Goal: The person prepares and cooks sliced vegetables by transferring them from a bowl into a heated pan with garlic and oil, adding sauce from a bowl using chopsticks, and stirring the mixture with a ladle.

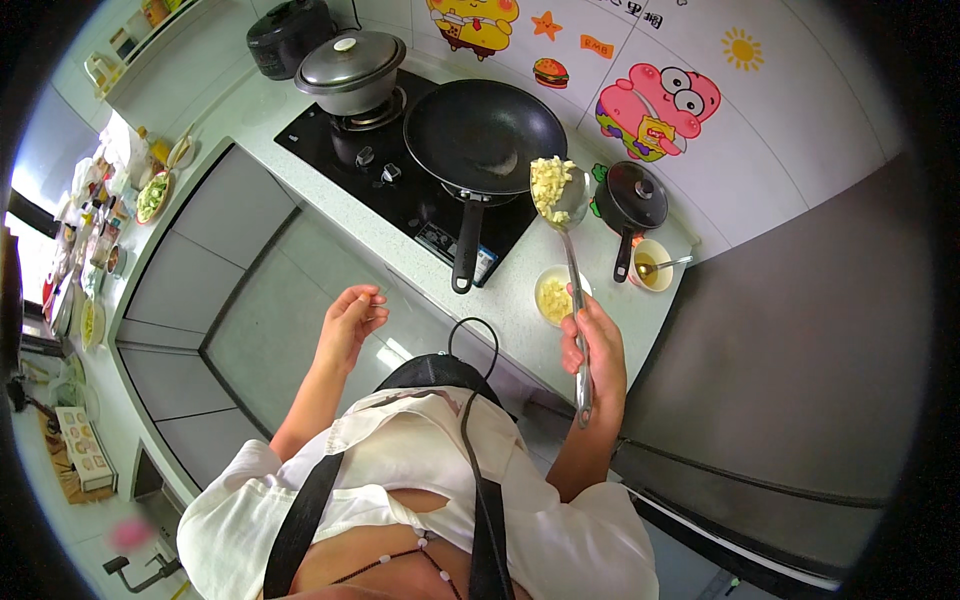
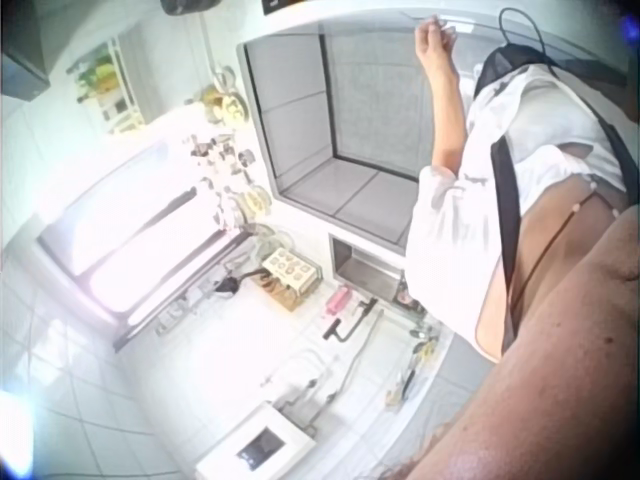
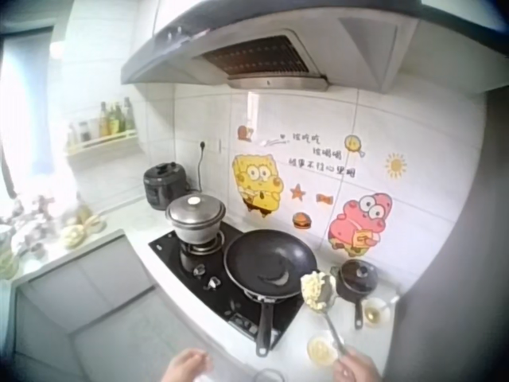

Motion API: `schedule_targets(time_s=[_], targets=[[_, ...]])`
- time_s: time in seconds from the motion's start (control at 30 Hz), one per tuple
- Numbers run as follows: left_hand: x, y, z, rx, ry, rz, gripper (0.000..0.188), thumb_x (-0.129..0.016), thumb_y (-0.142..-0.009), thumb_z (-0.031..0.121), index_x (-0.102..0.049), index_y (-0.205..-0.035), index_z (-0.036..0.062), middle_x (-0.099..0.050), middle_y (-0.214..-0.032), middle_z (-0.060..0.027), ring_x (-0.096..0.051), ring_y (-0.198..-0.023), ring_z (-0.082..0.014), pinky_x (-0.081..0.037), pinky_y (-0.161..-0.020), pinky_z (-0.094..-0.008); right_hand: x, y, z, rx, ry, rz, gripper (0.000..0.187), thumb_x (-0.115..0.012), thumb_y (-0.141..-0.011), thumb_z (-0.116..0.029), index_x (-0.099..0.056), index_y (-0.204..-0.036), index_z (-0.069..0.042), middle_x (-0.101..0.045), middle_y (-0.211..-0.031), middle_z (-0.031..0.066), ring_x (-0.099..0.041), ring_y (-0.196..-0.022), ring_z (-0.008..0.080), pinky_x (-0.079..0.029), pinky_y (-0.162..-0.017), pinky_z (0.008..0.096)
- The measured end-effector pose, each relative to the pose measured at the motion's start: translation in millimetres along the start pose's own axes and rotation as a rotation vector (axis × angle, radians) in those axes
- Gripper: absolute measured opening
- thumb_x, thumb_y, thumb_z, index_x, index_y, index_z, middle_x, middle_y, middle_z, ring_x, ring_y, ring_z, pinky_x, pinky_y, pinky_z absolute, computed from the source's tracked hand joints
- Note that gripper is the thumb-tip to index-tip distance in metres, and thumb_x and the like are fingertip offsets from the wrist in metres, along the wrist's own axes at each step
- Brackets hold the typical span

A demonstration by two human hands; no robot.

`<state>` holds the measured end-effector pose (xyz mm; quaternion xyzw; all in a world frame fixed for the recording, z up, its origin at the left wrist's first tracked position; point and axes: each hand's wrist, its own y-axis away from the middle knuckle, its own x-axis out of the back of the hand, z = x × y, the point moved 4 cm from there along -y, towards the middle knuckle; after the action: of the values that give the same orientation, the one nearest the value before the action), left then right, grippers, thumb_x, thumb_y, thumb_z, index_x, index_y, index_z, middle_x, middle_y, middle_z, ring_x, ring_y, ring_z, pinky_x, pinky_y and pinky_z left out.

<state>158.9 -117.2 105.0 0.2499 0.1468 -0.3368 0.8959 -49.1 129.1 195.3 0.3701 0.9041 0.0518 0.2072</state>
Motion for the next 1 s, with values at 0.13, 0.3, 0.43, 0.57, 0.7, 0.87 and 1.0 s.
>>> schedule_targets(time_s=[0.13, 0.3, 0.43, 0.57, 0.7, 0.87, 1.0], targets=[[1.4, -1.8, -1.8, 0.009, 0.010, 0.010, 0.015, -0.047, -0.089, 0.014, -0.054, -0.099, 0.0047, -0.059, -0.088, -0.0036, -0.059, -0.076, -0.0111, -0.049, -0.070, -0.0229, -0.1, -0.9, -0.4, 0.002, 0.006, 0.000, 0.042, -0.044, -0.090, -0.023, -0.038, -0.126, -0.001, -0.043, -0.070, -0.0008, -0.035, -0.042, 0.0026, -0.031, -0.036, 0.0178], [-3.8, -4.4, -0.2, 0.019, 0.011, 0.013, 0.015, -0.047, -0.089, 0.014, -0.054, -0.098, 0.0048, -0.059, -0.088, -0.0039, -0.059, -0.075, -0.0112, -0.049, -0.069, -0.0225, 2.1, -2.8, -0.3, -0.013, 0.001, -0.001, 0.042, -0.043, -0.090, -0.022, -0.038, -0.126, -0.002, -0.043, -0.070, -0.0010, -0.036, -0.042, 0.0025, -0.031, -0.037, 0.0176], [-4.7, -7.3, -1.7, 0.021, 0.004, 0.011, 0.014, -0.047, -0.089, 0.014, -0.054, -0.097, 0.0049, -0.059, -0.088, -0.0039, -0.059, -0.075, -0.0114, -0.049, -0.069, -0.0227, 5.5, -4.3, 0.2, -0.016, 0.002, 0.011, 0.042, -0.043, -0.090, -0.023, -0.037, -0.126, -0.002, -0.043, -0.070, -0.0010, -0.036, -0.042, 0.0026, -0.031, -0.037, 0.0177], [-2.5, -9.3, -5.1, 0.023, 0.006, 0.006, 0.015, -0.047, -0.090, 0.015, -0.054, -0.098, 0.0050, -0.059, -0.088, -0.0043, -0.059, -0.075, -0.0114, -0.049, -0.070, -0.0231, 5.7, -5.2, -1.5, -0.010, 0.004, 0.007, 0.043, -0.043, -0.090, -0.022, -0.037, -0.127, -0.002, -0.043, -0.070, -0.0009, -0.036, -0.042, 0.0028, -0.032, -0.037, 0.0179], [-3.7, -11.7, -7.1, 0.030, -0.011, -0.002, 0.017, -0.046, -0.090, 0.015, -0.053, -0.101, 0.0050, -0.059, -0.090, -0.0049, -0.060, -0.076, -0.0114, -0.050, -0.072, -0.0238, 10.4, -6.9, 0.2, -0.002, -0.016, -0.002, 0.043, -0.042, -0.090, -0.021, -0.036, -0.128, -0.002, -0.043, -0.071, -0.0004, -0.037, -0.042, 0.0030, -0.033, -0.036, 0.0177], [-4.5, -13.0, -8.7, 0.034, -0.017, -0.002, 0.017, -0.046, -0.090, 0.016, -0.053, -0.101, 0.0046, -0.059, -0.090, -0.0049, -0.060, -0.075, -0.0114, -0.050, -0.071, -0.0237, 11.3, -7.4, -0.8, -0.003, -0.022, -0.002, 0.043, -0.042, -0.090, -0.021, -0.036, -0.128, -0.002, -0.044, -0.071, -0.0002, -0.037, -0.042, 0.0030, -0.033, -0.036, 0.0173], [-3.0, -13.6, -11.2, 0.045, -0.018, 0.005, 0.017, -0.045, -0.090, 0.016, -0.053, -0.101, 0.0044, -0.059, -0.090, -0.0049, -0.060, -0.075, -0.0113, -0.050, -0.071, -0.0238, 12.0, -8.3, -0.6, -0.004, -0.018, -0.009, 0.042, -0.042, -0.090, -0.021, -0.036, -0.128, -0.002, -0.044, -0.071, -0.0004, -0.037, -0.043, 0.0029, -0.033, -0.036, 0.0173]])
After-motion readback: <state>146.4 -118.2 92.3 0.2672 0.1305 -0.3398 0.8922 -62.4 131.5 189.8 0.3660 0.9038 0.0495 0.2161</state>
